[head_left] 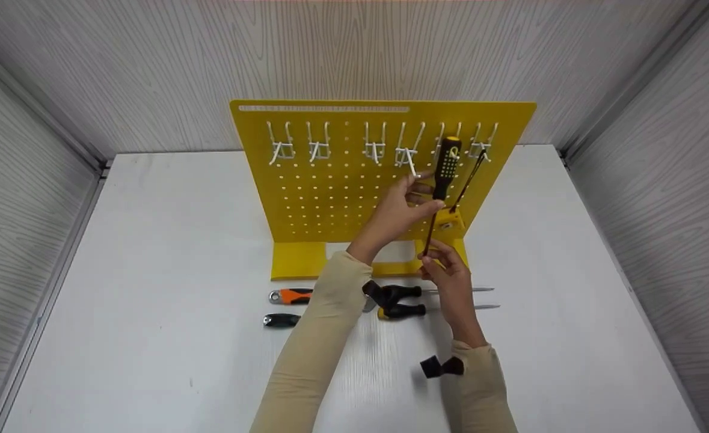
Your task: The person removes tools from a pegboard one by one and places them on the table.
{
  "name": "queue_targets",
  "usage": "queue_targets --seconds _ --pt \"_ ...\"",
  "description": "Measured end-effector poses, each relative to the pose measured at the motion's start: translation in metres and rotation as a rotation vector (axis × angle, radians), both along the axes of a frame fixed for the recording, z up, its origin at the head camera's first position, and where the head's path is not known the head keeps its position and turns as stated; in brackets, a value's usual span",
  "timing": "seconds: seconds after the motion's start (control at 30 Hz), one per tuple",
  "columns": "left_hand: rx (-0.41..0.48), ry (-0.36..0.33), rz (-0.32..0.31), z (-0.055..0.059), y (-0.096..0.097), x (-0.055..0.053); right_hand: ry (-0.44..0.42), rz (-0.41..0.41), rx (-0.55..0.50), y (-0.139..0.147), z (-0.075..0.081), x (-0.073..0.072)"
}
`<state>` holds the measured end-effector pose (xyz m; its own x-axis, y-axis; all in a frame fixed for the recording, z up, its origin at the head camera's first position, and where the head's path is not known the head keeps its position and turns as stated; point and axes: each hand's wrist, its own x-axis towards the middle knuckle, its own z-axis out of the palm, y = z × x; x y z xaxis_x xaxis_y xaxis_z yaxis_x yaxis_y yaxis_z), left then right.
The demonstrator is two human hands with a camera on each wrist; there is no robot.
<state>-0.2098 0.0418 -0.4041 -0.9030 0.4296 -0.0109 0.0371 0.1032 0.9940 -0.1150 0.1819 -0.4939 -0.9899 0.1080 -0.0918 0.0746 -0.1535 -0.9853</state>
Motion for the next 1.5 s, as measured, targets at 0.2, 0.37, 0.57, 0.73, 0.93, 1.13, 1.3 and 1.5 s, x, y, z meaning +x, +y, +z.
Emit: queue_targets --seconds 0.2,0.37,0.57,0.73,0.93,1.13,1.3,1.5 --pt "0.022 -0.029 0.020 0.001 0.005 -0.003 -0.006 -0.014 0.030 -0.001 0.001 -0.001" --pt "0.016 -0.011 0.032 0.001 0.006 -0.003 -0.004 -0.023 0.026 -0.001 0.001 -0.001" --pt "0.008 0.013 0.043 0.002 0.005 -0.004 0.002 -0.028 0.020 -0.002 0.002 -0.002" --pt "0.008 0.006 0.059 0.005 0.005 -0.004 0.006 -0.022 0.026 -0.003 0.003 -0.003" --pt "0.003 -0.008 0.060 0.007 0.005 -0.002 -0.003 -0.024 0.060 -0.004 0.003 -0.003" --pt "-0.018 -0.018 0.035 0.006 0.002 0.005 -0.025 -0.035 0.076 -0.005 -0.001 0.001" --pt "-0.028 -0.005 0.019 0.006 0.001 0.008 -0.004 -0.023 0.060 -0.005 -0.002 0.004" --pt "-0.023 0.024 0.022 0.003 0.000 0.012 0.011 -0.009 0.054 -0.004 -0.003 0.007"
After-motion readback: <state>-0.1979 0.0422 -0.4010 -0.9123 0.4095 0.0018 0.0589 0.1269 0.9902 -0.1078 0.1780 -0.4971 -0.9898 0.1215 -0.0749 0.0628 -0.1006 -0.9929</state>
